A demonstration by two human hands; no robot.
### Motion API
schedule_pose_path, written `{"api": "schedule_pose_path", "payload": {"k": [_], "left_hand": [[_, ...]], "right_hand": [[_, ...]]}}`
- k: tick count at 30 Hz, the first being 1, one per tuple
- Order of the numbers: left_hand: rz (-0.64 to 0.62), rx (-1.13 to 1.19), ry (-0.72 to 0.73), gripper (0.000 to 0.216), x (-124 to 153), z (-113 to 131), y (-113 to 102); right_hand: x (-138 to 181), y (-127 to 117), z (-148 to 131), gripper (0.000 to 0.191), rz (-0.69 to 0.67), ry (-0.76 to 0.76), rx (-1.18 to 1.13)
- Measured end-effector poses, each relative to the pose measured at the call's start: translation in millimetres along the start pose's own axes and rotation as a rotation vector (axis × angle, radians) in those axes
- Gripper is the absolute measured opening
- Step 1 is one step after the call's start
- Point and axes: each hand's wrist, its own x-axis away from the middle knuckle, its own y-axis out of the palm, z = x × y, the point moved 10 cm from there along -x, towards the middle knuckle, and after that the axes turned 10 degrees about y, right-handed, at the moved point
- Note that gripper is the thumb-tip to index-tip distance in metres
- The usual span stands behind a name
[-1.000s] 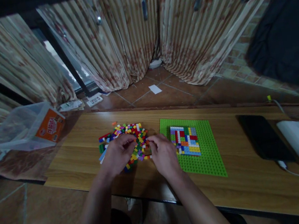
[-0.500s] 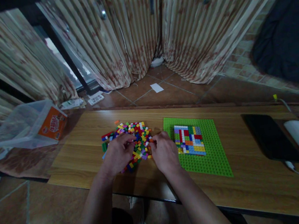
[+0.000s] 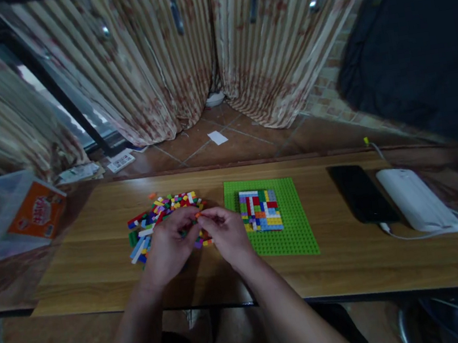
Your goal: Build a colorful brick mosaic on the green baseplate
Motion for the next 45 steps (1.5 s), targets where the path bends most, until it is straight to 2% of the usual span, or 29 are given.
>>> {"api": "schedule_pose_path", "payload": {"k": [2,4,6,8,10,12,14,16,21,28,34,39,42,45], "left_hand": [[0.005,0.025,0.013,0.016,-2,5,3],[0.008,0.045,0.024,0.014,-3,9,5],[0.006,0.050,0.038,0.013,-4,14,7],[-0.013,0.042,0.052,0.014,-4,19,13],[-0.070,0.031,0.068,0.016,-3,25,28],[-0.144,0.023,0.101,0.018,0,34,47],[-0.204,0.002,0.138,0.020,2,43,68],[-0.249,-0.042,0.141,0.022,3,48,85],[-0.298,-0.176,0.097,0.020,0,47,106],[-0.315,-0.274,0.064,0.018,-2,47,107],[-0.299,-0.296,0.051,0.036,0,46,110],[-0.291,-0.284,0.029,0.043,1,42,112],[-0.290,-0.269,0.026,0.046,2,42,113],[-0.300,-0.253,0.011,0.051,3,41,115]], "right_hand": [[1,-1,3,0.026,-0.033,0.068,-0.102],[2,-6,-1,0.026,-0.042,0.067,-0.119],[4,-19,-12,0.024,-0.007,0.010,-0.060],[6,-42,-27,0.023,0.107,-0.089,0.020],[10,-72,-41,0.023,0.275,-0.184,0.050],[14,-98,-47,0.023,0.402,-0.216,0.018],[14,-117,-47,0.024,0.464,-0.220,-0.041],[13,-126,-45,0.026,0.467,-0.210,-0.095],[12,-130,-42,0.026,0.443,-0.194,-0.134],[11,-131,-41,0.025,0.444,-0.156,-0.107],[10,-130,-39,0.023,0.425,-0.154,-0.103],[9,-127,-38,0.023,0.430,-0.141,-0.077],[7,-128,-35,0.023,0.443,-0.132,0.013],[7,-129,-37,0.027,0.457,-0.152,0.297]]}}
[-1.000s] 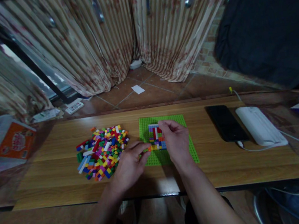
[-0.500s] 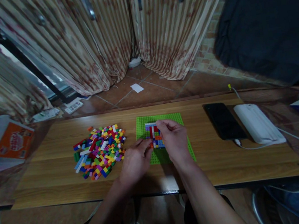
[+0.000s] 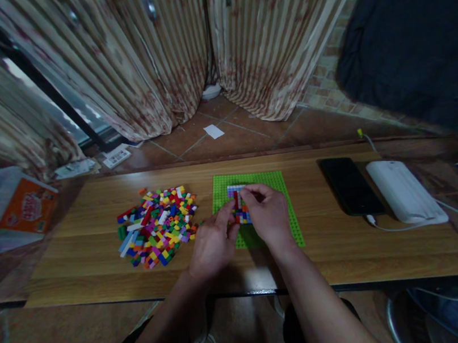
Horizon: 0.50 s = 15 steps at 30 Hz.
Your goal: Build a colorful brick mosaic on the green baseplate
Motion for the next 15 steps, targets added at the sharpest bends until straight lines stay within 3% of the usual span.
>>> {"api": "schedule_pose_path", "payload": {"k": [6,15], "left_hand": [[-0.027,0.025,-0.065,0.063,1,-3,3],[-0.020,0.041,-0.073,0.068,0,-5,9]], "right_hand": [[13,-1,-11,0.036,0.013,-0.238,0.634],[15,1,4,0.051,0.004,-0.208,0.831]]}}
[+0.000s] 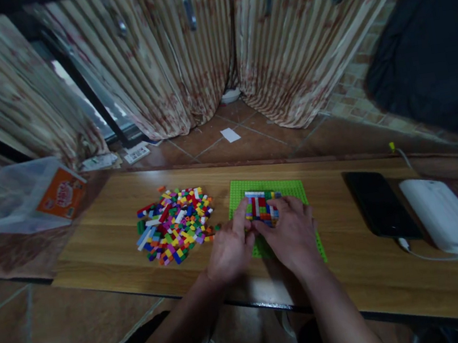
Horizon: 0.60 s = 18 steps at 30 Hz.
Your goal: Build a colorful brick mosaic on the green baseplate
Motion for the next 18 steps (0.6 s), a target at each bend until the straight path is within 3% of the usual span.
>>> {"api": "schedule_pose_path", "payload": {"k": [18], "left_hand": [[0.051,0.010,0.016,0.062,4,10,-3]], "right_hand": [[-17,21,20,0.057,-0.041,0.005,-0.044]]}}
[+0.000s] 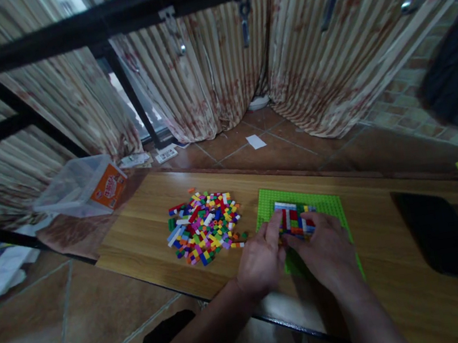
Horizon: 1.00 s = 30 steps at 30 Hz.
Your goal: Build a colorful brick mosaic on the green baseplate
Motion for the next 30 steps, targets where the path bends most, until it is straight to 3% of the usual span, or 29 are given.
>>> {"api": "schedule_pose_path", "payload": {"k": [4,8,11,18,30], "left_hand": [[0.130,0.039,0.001,0.058,3,-11,-33],[0.360,-0.144,-0.196,0.041,13,-58,-92],[0.341,-0.346,-0.290,0.031,16,-82,-114],[0.169,-0.572,-0.421,0.024,17,-96,-112],[0.167,-0.550,-0.376,0.024,12,-97,-111]], "right_hand": [[-2,-1,4,0.063,-0.034,0.031,-0.046],[-1,-10,7,0.060,-0.016,0.084,-0.173],[-1,-16,10,0.054,0.014,0.126,-0.233],[0,-22,7,0.045,0.077,0.118,-0.355],[1,-23,4,0.041,0.072,0.118,-0.393]]}}
